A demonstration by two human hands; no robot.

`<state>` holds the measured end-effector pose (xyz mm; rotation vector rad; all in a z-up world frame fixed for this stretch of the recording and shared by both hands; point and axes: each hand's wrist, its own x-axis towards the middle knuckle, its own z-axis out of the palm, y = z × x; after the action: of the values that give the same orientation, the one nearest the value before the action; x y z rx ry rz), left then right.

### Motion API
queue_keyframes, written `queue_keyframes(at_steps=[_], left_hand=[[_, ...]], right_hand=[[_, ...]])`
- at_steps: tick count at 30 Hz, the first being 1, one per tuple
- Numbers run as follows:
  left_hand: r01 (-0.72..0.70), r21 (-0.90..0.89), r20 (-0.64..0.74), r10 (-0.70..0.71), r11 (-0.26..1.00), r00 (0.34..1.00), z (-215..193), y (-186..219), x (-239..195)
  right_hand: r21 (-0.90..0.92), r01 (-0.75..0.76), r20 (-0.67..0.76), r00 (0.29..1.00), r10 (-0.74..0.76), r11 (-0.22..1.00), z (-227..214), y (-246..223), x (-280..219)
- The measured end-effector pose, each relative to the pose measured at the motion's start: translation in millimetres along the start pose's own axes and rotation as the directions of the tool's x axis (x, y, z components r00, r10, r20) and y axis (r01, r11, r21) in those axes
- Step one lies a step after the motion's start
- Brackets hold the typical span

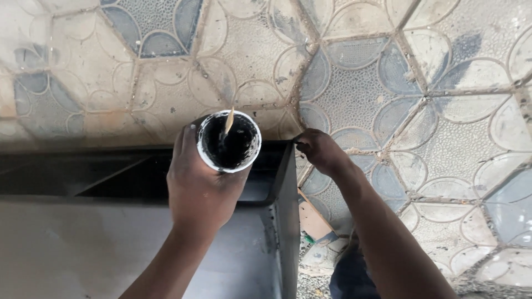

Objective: The person paints the edges and corners of a black rectangular furniture piece using a small brush and a container of black paint. The person moves around the object to apply paint to different sides and edges.

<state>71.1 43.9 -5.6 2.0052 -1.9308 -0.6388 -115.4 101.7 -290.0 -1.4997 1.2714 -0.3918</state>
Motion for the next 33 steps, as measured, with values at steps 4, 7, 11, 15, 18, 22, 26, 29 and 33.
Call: queue_keyframes(at_steps=[4, 7, 11, 15, 18, 22, 26, 29, 33], left_hand=[[-0.002, -0.075, -0.061, -0.002, 0.997, 0.998, 1, -1, -1], [0.051, -0.109, -0.063, -0.058, 0.993, 0.996, 1, 1, 0], [-0.006, -0.171, -0.095, -0.011, 0.985, 0.995, 4, -2, 0], [-0.028, -0.115, -0.155, 0.010, 0.993, 0.988, 12, -3, 2], [-0.027, -0.093, -0.216, 0.007, 0.995, 0.976, 13, 1, 4], [-0.043, -0.078, -0.236, 0.023, 0.996, 0.972, 20, -3, 4], [-0.013, -0.096, -0.197, -0.006, 0.995, 0.980, 11, 5, 6], [-0.028, -0.104, -0.183, 0.009, 0.994, 0.983, 9, 7, 7], [-0.017, -0.075, -0.174, 0.004, 0.997, 0.985, 11, 3, 5]], right_hand=[[0.359, -0.384, -0.002, 0.911, 0.412, 0.851, -34, -48, -27], [0.630, -0.302, -0.046, 0.905, 0.422, 0.716, -56, -77, -44], [0.737, -0.153, 0.004, 0.975, 0.222, 0.658, -94, -123, -62], [0.458, -0.201, 0.201, 0.972, 0.120, 0.866, -128, -192, -61], [0.346, -0.042, 0.236, 0.971, -0.044, 0.937, -137, -217, -54], [0.179, 0.093, 0.288, 0.947, -0.143, 0.979, -145, -235, -47], [0.147, 0.213, 0.340, 0.906, -0.251, 0.966, -153, -237, -47], [0.081, 0.277, 0.383, 0.878, -0.286, 0.958, -158, -238, -49], [0.153, 0.253, 0.308, 0.906, -0.289, 0.955, -153, -227, -60]])
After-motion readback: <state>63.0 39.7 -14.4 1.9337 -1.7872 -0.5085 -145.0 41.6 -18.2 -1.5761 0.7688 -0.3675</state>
